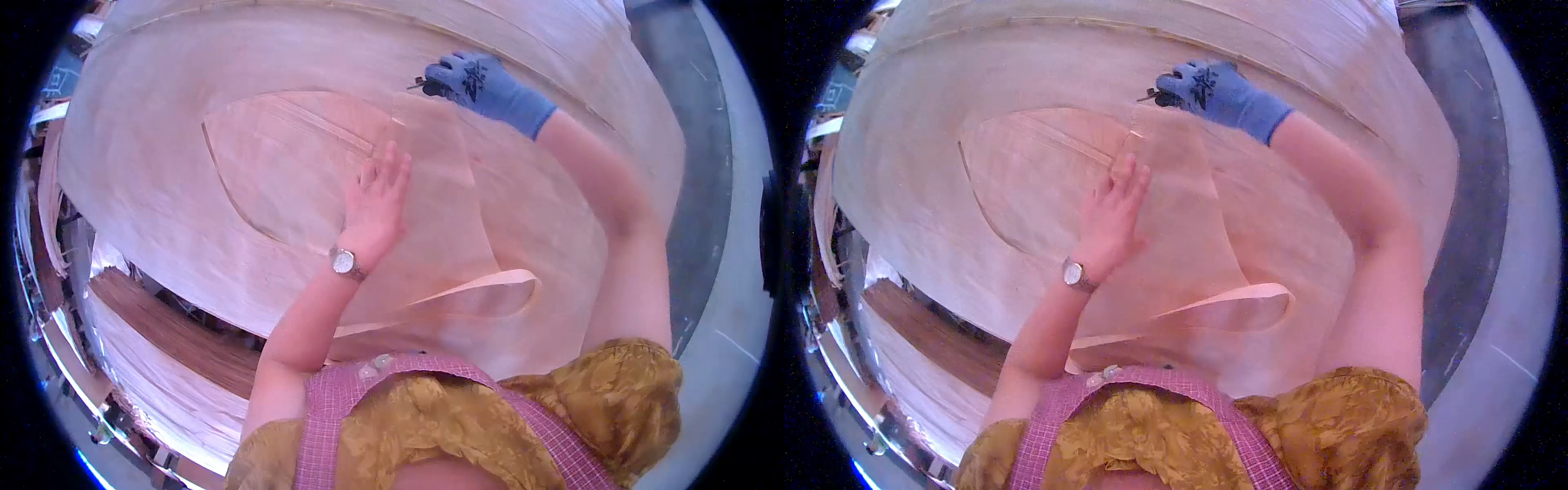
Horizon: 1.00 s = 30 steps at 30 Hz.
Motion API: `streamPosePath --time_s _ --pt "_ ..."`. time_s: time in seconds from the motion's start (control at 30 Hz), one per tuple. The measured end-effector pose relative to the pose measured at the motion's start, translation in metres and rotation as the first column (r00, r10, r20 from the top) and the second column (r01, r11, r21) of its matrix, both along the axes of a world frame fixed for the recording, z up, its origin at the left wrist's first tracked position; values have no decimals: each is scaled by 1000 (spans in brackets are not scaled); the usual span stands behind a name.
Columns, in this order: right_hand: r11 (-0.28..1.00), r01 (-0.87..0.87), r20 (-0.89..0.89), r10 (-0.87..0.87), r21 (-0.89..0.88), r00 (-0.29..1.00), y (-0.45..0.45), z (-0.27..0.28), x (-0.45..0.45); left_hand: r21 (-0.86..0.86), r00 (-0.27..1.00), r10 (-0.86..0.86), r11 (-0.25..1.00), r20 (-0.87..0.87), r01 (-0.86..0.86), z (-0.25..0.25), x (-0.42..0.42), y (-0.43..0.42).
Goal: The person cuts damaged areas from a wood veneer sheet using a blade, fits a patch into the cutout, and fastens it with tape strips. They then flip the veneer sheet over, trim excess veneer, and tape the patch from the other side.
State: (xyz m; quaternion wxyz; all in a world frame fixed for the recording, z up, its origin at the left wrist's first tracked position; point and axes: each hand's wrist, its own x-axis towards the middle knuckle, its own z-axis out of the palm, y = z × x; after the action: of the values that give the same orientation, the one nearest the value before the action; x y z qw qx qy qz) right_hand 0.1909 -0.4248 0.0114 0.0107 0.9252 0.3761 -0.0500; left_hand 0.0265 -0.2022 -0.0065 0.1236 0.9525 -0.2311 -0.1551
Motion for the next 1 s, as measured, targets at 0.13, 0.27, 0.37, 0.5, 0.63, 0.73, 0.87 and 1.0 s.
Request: streamPosePath --time_s 0.13,0.27,0.37,0.5,0.63,0.73,0.87,1.0 --pt "978 141 -211 -108 151 972 10 -32 -49 5 1000 -2 1000 15 2 -4 3 1" --pt "963 233 -202 -257 -135 945 32 -34 -62 -76 999 34 997 30 -32 -3 5 1" --pt "974 205 -225 -222 -98 949 33 -33 -61 -92 988 98 990 -117 -109 -8 28 -6" --pt "992 119 -130 -123 -39 984 20 -52 -59 -449 951 190 891 242 -63 -25 60 -23" --pt "986 127 -164 -143 -104 976 -10 -43 -74 -378 987 101 924 125 -47 -42 57 -35" --pt "977 189 -202 -205 -96 958 -38 -29 -89 -221 985 21 975 172 18 -39 63 -37" --pt "886 411 -318 -462 -215 828 -44 -16 -136 -136 990 -23 990 141 42 -25 65 -34" --pt "849 520 -304 -523 -97 796 -37 -22 -174 -158 984 -30 986 175 58 -49 69 -34"
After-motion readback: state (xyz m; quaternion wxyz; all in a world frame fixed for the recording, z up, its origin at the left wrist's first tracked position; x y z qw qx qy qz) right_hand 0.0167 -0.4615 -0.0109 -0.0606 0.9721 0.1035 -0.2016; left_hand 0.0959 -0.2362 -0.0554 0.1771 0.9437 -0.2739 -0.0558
